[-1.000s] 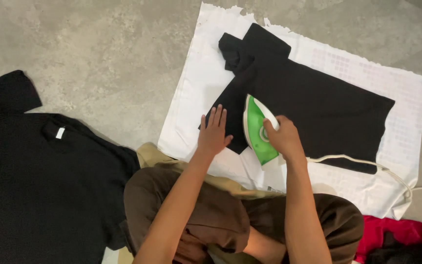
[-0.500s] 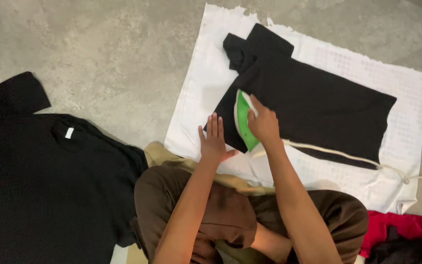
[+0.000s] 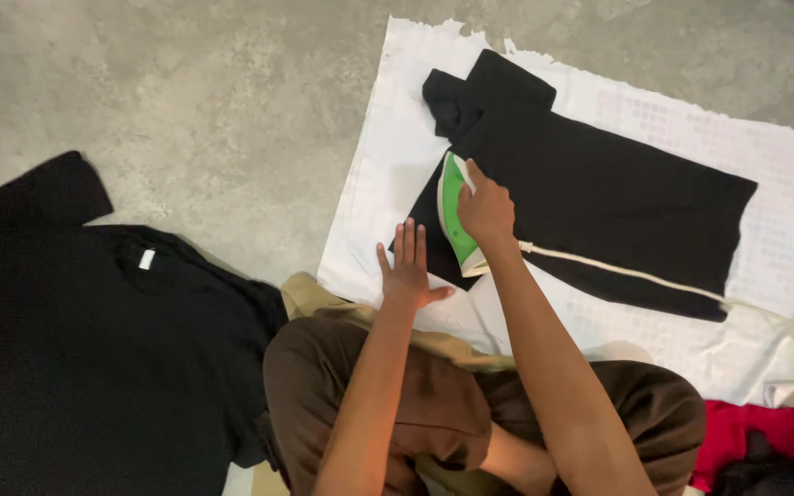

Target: Ironing a black t-shirt on a cloth spread on the floor

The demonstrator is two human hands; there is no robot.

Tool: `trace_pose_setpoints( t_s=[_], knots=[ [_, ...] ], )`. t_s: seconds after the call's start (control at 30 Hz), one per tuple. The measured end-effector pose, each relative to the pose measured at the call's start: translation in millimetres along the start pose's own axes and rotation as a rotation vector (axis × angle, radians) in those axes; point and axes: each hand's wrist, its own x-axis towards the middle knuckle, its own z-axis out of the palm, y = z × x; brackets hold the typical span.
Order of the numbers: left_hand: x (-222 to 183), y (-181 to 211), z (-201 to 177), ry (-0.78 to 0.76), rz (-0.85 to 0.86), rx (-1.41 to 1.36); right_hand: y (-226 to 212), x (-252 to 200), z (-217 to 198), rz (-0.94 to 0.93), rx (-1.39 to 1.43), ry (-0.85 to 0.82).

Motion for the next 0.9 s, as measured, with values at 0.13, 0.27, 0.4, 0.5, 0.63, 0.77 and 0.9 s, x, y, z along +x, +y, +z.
trace_pose_setpoints(
  t_s=[0.13, 0.27, 0.4, 0.5, 0.63, 0.77, 0.9],
  knots=[
    [-2.6, -3.1, 1.5, 0.024, 0.013, -0.025, 3.5, 18.3, 10.7, -0.065, 0.015, 0.043],
    [-1.1, -8.1, 4.2, 0.057, 0.036, -0.041, 31.7, 22.3, 5.6, -0.124, -0.132, -0.05],
    [23.6, -24.1, 13.5, 0.109, 0.059, -0.013, 20.8, 5.8, -9.5, -0.14, -0.143, -0.05],
    [50.3, -41.9, 35.6, 0.381, 0.064, -0.15, 6.8, -26.7, -31.2, -0.233, -0.178, -0.148],
    [17.1, -51.1, -2.0, 0.546, -0.315, -0.168, 12.7, -31.6, -32.9, -0.326, -0.229, -0.222],
    [14.1, -63.0, -17.9, 0.481, -0.314, -0.258, 6.3, -47.9, -48.0, -0.521, -0.32, -0.414],
    [17.0, -72.5, -12.6, 0.472, -0.307, -0.227, 2.9, -46.5, -47.9, -0.547, -0.333, -0.403]
  ],
)
